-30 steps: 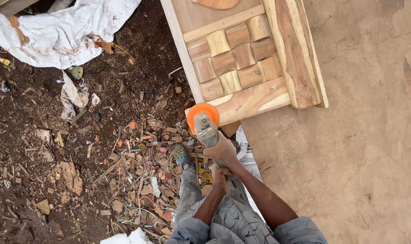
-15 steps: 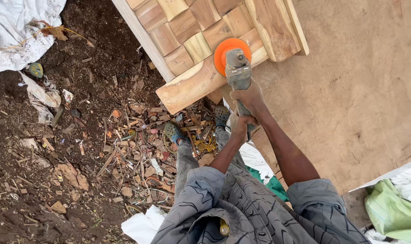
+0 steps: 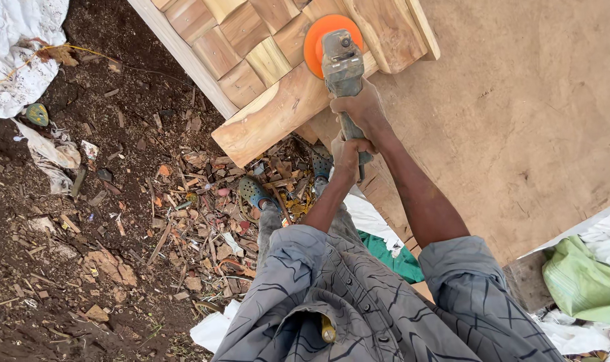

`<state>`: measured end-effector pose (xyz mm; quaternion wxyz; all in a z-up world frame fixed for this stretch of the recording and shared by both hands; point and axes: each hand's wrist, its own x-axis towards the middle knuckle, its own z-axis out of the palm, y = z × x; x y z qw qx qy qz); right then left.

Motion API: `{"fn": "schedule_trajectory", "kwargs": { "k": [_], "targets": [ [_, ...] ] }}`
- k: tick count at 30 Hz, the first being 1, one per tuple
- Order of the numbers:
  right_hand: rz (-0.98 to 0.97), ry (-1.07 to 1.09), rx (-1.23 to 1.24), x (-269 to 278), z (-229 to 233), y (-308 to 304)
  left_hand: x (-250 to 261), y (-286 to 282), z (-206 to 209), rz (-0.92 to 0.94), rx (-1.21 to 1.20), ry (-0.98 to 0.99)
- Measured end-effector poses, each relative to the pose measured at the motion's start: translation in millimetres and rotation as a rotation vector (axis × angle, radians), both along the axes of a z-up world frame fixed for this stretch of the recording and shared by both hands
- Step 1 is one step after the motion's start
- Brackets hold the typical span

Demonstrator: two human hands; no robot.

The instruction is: The person uses an angle grinder with an orange sanding disc to smooth the surface of a wooden decorative panel featuring a heart and geometric patterns. The person moves the tool across the panel's surface and edges while another person works nearby.

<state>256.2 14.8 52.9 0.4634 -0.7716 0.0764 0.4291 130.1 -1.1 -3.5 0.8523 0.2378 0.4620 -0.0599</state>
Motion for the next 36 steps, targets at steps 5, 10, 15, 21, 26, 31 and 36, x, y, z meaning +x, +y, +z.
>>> {"fn": "schedule_trajectory", "kwargs": {
  "k": [5, 10, 15, 21, 26, 31, 36],
  "targets": [
    [0.003, -0.012, -0.086, -18, 6, -22, -21, -26, 3, 0.024, -0.061, -0.052],
    [-0.078, -0.015, -0.056, -39, 6, -51, -47, -56, -4, -0.096, -0.08, -0.064],
    [-0.101, 0.019, -0.084, -64, 5, -63, -72, -69, -7, -0.086, -0.113, -0.08],
    [0.114, -0.023, -0.177, -132, 2, -22, -151, -49, -14, 0.043, -0.096, 0.006],
    [0.466, -0.084, -0.339, -208, 3, 50, -257, -36, -45, 0.12, 0.034, -0.052],
    [0.542, -0.086, -0.222, -224, 2, 50, -275, -47, -52, 0.107, 0.063, -0.048],
    [0.28, -0.108, -0.073, -160, -10, 8, -170, -33, -11, 0.206, -0.038, -0.019]
  ]
}}
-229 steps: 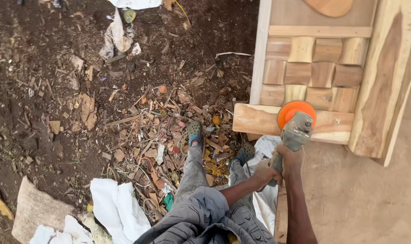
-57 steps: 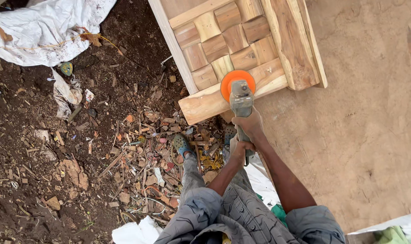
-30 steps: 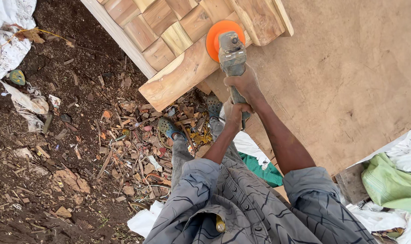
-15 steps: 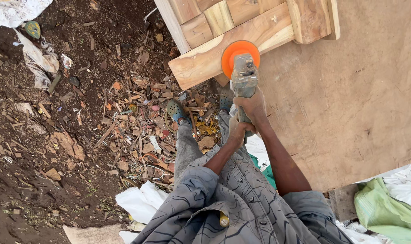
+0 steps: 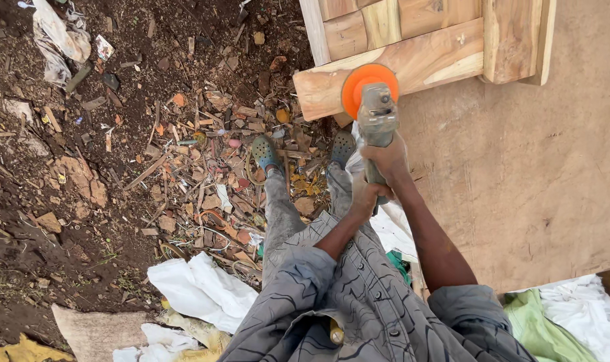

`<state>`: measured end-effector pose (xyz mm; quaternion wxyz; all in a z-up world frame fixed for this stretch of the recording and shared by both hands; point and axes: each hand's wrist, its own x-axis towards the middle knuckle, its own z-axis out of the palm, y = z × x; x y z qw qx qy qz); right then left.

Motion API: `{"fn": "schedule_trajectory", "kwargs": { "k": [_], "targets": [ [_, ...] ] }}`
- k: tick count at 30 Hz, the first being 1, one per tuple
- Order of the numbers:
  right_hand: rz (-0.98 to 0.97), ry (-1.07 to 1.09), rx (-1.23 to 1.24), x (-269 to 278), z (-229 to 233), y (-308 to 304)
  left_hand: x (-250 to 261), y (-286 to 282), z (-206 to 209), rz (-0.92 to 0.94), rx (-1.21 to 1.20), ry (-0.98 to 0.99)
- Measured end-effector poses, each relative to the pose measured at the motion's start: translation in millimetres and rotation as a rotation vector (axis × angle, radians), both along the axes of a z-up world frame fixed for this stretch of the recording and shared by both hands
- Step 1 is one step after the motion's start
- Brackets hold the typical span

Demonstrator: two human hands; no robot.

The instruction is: The person uses an angle grinder with an orange sanding disc to smooth the surface of a wooden decorative panel featuring a heart and geometric patterns. The person moves the tool across the panel's surface and edges while another person works nearby.

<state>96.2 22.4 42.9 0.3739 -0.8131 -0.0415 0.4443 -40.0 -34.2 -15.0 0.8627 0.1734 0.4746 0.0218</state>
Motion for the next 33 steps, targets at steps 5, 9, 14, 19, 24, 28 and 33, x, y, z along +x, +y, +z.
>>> {"fn": "schedule_trajectory", "kwargs": {
  "k": [5, 9, 14, 19, 24, 28, 33],
  "targets": [
    [-0.221, 0.156, 0.067, 54, 7, -2, 69, 28, 17, -0.234, 0.075, 0.093],
    [-0.135, 0.128, 0.104, 33, 1, 43, 43, 31, -28, -0.021, -0.095, 0.008],
    [0.282, -0.017, -0.043, -44, -3, 101, -69, 20, -77, 0.057, -0.033, 0.005],
    [0.487, 0.037, -0.356, -75, 0, 100, -107, 12, -58, 0.228, -0.077, 0.055],
    [0.001, 0.074, -0.027, -5, 1, 43, -7, 23, -15, -0.024, -0.117, 0.149],
    [-0.298, 0.245, 0.105, 67, 31, 6, 84, 38, 19, -0.376, 0.191, 0.11],
    [-0.268, 0.231, 0.136, 77, 31, 12, 100, 56, 32, -0.415, 0.208, 0.135]
  ]
}}
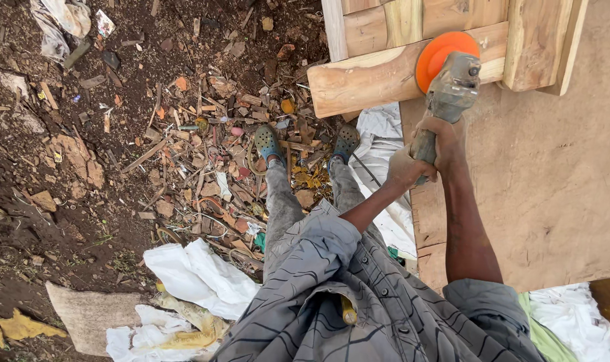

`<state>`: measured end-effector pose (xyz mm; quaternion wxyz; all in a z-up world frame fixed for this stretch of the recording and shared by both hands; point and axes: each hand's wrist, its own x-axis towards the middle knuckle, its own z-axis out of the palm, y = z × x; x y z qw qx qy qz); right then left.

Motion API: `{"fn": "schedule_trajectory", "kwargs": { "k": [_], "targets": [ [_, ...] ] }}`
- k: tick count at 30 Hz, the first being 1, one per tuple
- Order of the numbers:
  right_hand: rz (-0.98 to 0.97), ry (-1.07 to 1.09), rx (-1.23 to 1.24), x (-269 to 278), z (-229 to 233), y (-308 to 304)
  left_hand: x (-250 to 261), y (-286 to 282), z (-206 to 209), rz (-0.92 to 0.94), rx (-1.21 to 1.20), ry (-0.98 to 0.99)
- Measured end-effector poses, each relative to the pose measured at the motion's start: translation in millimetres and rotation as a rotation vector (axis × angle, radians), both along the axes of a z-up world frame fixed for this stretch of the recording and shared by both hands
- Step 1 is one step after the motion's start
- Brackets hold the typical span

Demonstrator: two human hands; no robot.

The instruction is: The person uses an angle grinder with an orange sanding disc to smooth the surface of a wooden decorative panel featuring a heart and geometric patterns. The person moves the tool across the panel's surface and edges while another person works nearby.

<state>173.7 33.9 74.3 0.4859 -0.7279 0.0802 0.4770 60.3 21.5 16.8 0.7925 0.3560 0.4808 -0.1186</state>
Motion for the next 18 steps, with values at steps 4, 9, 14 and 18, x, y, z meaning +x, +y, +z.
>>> {"fn": "schedule_trajectory", "kwargs": {
  "k": [4, 9, 14, 18],
  "targets": [
    [0.078, -0.086, -0.046, -56, -31, 28, -67, 15, -9, 0.258, -0.063, -0.09],
    [0.548, -0.3, -0.164, -125, -37, 80, -156, 31, -19, 0.487, -0.215, -0.033],
    [0.732, -0.102, -0.456, -150, -9, 70, -188, -1, 0, 0.556, -0.287, -0.106],
    [0.507, -0.12, -0.317, -138, -4, 10, -167, -40, 12, 0.477, -0.247, -0.035]
  ]
}}
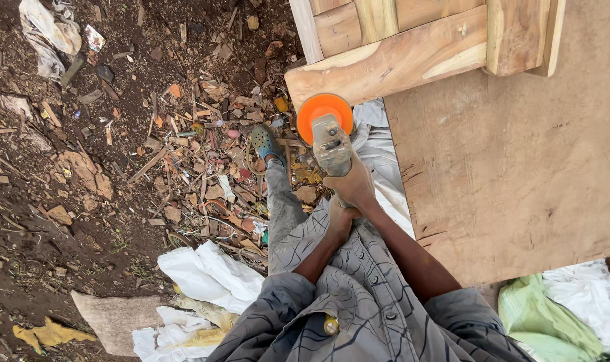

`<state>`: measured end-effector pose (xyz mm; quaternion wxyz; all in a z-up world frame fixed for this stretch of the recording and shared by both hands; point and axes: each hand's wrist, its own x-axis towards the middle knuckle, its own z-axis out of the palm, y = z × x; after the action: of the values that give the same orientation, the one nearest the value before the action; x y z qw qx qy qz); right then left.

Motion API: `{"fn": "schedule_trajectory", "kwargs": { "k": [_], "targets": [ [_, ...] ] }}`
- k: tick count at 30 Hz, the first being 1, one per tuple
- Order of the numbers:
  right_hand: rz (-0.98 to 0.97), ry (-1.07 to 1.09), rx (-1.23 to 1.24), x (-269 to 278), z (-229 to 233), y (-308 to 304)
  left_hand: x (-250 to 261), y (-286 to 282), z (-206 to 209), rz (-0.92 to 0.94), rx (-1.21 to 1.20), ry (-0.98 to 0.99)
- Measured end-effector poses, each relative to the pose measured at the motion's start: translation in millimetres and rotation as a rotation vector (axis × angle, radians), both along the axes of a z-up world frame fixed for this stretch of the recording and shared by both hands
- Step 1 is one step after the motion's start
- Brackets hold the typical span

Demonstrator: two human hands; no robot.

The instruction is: The person uses an angle grinder with an orange sanding disc to smooth the surface of a wooden decorative panel featuring a heart and geometric patterns. The person moves the tool across the panel's surface and edges while another person works nearby.

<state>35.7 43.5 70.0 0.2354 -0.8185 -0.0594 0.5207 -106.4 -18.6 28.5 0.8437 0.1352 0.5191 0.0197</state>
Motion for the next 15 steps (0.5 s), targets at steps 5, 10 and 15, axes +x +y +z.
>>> {"fn": "schedule_trajectory", "kwargs": {
  "k": [5, 10, 15],
  "targets": [
    [-0.189, -0.077, -0.013, 55, -15, -52, 66, -15, -4, -0.203, 0.02, -0.042],
    [-0.469, 0.025, 0.203, 111, -24, -37, 128, 18, -14, -0.421, 0.18, -0.004],
    [-0.393, -0.019, 0.25, 105, -37, 5, 118, 39, -35, -0.261, 0.122, -0.006]
  ]
}}
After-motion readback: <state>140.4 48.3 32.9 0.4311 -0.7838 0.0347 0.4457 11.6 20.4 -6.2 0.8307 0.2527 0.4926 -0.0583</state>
